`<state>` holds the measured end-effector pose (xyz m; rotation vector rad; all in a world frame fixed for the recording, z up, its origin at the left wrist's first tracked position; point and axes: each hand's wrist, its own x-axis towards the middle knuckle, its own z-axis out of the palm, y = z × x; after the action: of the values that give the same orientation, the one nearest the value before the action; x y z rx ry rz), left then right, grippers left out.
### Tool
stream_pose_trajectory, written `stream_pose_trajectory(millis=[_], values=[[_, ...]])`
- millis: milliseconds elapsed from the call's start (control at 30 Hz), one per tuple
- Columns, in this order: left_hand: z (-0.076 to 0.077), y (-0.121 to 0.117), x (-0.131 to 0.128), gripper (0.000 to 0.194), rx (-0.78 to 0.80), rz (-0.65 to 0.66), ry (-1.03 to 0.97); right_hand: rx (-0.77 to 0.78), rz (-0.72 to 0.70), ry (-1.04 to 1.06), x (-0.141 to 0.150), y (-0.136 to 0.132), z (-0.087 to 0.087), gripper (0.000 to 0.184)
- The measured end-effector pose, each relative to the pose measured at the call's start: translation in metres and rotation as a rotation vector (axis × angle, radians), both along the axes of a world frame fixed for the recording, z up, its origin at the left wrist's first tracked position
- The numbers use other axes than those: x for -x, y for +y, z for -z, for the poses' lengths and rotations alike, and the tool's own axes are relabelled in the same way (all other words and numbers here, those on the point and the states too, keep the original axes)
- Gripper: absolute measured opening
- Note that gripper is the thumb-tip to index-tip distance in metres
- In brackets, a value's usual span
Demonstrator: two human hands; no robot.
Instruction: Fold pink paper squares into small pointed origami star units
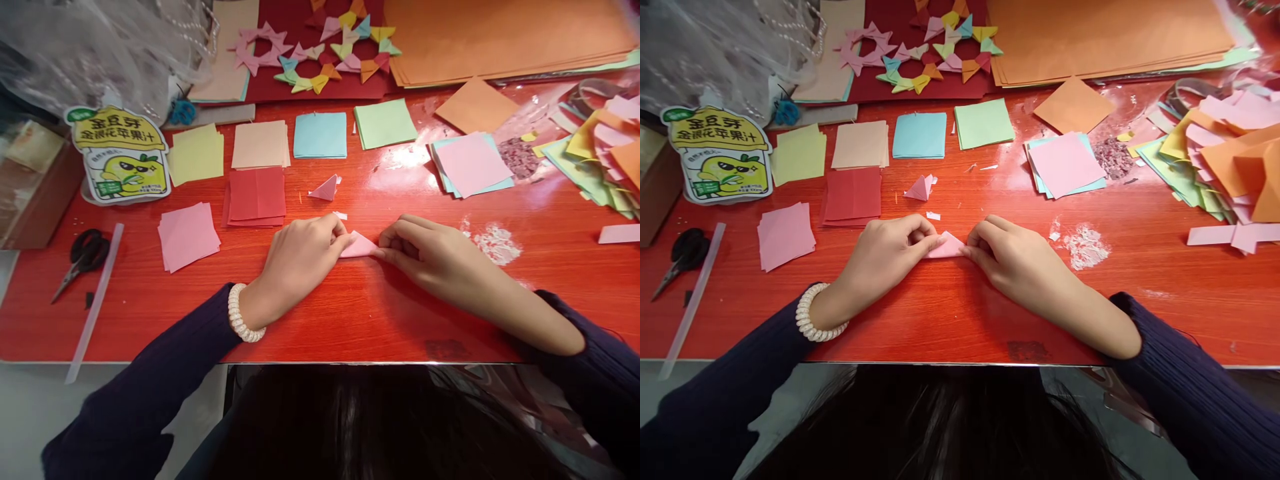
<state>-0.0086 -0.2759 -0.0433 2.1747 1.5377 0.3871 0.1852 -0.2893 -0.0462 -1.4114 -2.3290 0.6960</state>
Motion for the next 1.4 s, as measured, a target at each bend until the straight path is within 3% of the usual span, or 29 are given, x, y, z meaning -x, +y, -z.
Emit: stream_pose_trajectory(millis=[800,900,1100,1400], values=[[-0.002,-0.001,-0.002,0.022,0.002,0.021,0.073,-0.125,0.02,-0.107,0.001,-0.007,0.007,0.015],[-0.001,-0.001,-0.002,0.023,-0.005,0.027,0.074,-0.243,0.024,-0.109,-0.001,-0.012,0.009,0.016],[0.001,0.0,-0.001,0.023,-0.042,0.036,0.096,-0.536,-0.188,-0.176,-0.006,-0.027,0.011,0.027],[0.0,-0.001,-0.002,0.021,-0.055,0.029,0.127,-0.519,-0.194,-0.298,-0.006,-0.029,0.012,0.026]])
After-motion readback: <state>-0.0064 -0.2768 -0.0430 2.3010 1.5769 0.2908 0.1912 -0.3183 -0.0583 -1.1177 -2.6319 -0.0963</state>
